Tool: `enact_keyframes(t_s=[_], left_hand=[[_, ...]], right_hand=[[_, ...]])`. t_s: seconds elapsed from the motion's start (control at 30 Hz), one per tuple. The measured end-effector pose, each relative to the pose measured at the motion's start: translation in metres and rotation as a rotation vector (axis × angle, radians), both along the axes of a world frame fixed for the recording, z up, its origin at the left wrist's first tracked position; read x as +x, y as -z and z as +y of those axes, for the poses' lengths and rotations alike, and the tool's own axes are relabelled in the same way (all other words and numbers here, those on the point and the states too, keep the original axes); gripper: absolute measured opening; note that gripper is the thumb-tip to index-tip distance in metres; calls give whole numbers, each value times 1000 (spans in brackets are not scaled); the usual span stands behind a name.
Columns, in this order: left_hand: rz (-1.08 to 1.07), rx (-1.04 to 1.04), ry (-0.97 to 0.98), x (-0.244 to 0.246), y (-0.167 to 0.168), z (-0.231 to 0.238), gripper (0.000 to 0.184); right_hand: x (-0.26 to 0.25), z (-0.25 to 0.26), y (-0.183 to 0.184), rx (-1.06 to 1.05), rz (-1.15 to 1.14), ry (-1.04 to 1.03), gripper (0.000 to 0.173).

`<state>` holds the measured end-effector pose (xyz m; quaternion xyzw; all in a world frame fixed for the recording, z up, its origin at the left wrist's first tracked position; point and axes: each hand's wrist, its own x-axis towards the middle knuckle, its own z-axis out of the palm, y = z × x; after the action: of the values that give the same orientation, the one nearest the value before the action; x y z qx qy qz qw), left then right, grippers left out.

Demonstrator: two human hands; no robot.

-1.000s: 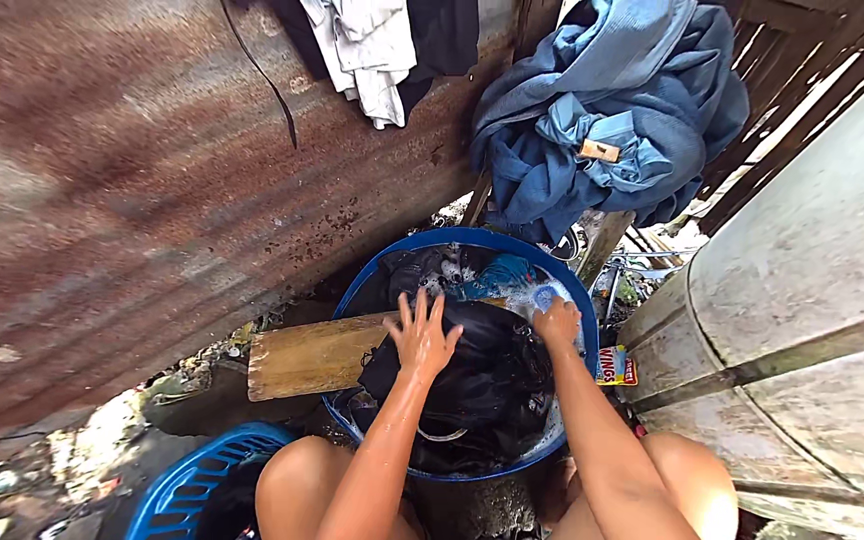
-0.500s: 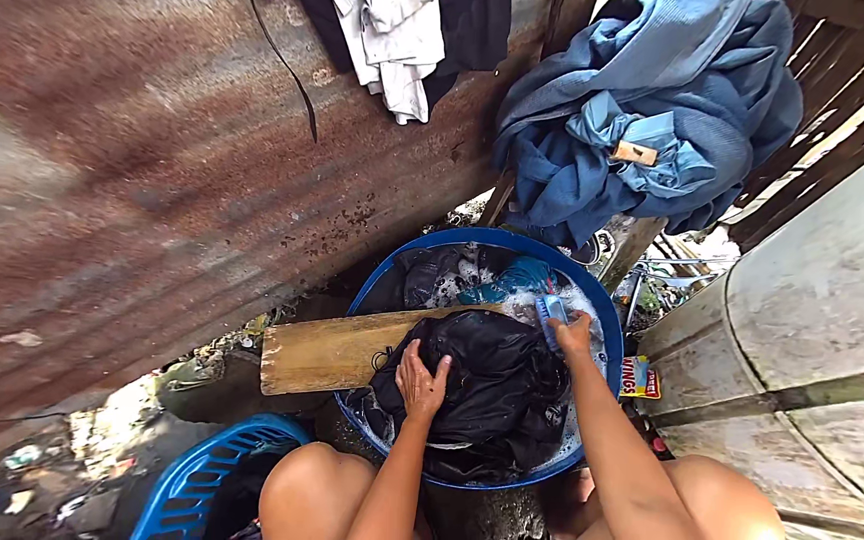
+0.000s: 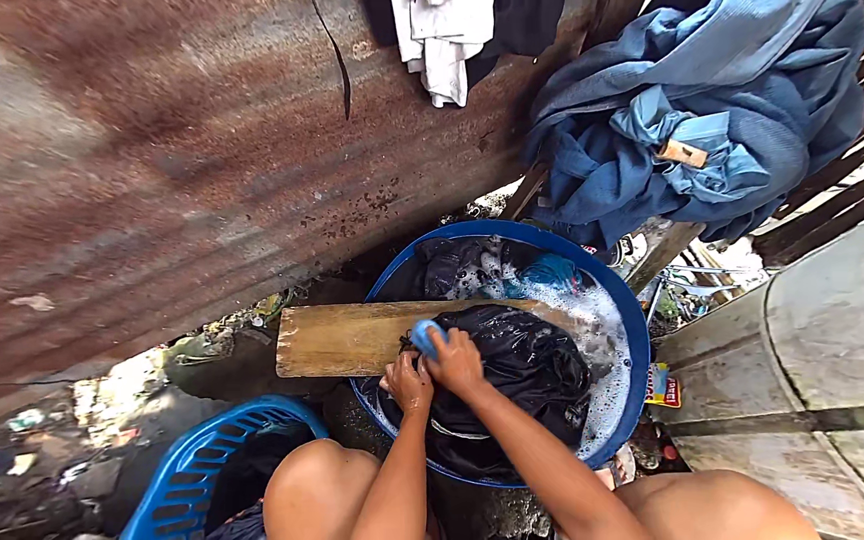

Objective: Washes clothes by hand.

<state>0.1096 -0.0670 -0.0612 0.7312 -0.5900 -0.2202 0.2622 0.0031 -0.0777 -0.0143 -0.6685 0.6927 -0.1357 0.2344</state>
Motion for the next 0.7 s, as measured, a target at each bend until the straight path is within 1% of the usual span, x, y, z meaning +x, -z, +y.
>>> enact_keyframes(t_s=[0.07,0.13,0.17,0.2,0.23,0.27,0.3,0.33,0.4,0.43,0.47,0.5,0.53,0.6,0.63,0.67,0.7], left_hand=[[4,-47,13,4,6,-2,30],[6,-67,26,0,9,-4,29],[4,-67,36,-2,9,-5,28],[-10,-56,41,-3,10,-4,28],[-30,-49,41,-3,12,-3,28],[-50,-46,38,-3,13,-2,28],[-62,-50,32,-4,13,-3,29],[-71,-50,21,-6,12,-5,29],[-89,-9,-1,-8,11,-2,32],[-91,-3,-7,-7,11,-1,32],[-80,-16,-9,-7,12,-2,31],[-65,-37,-4,-7,15,-3,30],[-54,-45,-1,-6,16,-4,29],[-47,-49,4,-7,17,-5,29],[-47,-54,4,-7,18,-6,28],[-40,-57,-5,-8,19,-5,29],[-18,-47,-19,-9,19,-3,33]], right_hand=[[-39,-3,11,29,51,92,61],[-82,-7,21,9,46,289,65],[-95,-11,23,16,27,404,68],[-99,-15,23,35,3,504,71],[-92,-18,21,41,-19,568,74],[-76,-19,17,41,-38,579,76],[-54,-20,11,40,-49,532,78],[-29,-19,4,51,-53,439,78],[13,-11,-1,105,-45,185,71],[17,-10,1,110,-13,76,66],[6,-12,3,104,26,29,63],[-16,-16,7,77,52,58,64],[-45,-21,14,25,71,137,65],[-103,-27,22,-25,75,375,70],[-117,-31,20,-6,35,499,72],[-115,-33,15,16,-5,580,75],[-99,-32,11,19,-33,598,77]])
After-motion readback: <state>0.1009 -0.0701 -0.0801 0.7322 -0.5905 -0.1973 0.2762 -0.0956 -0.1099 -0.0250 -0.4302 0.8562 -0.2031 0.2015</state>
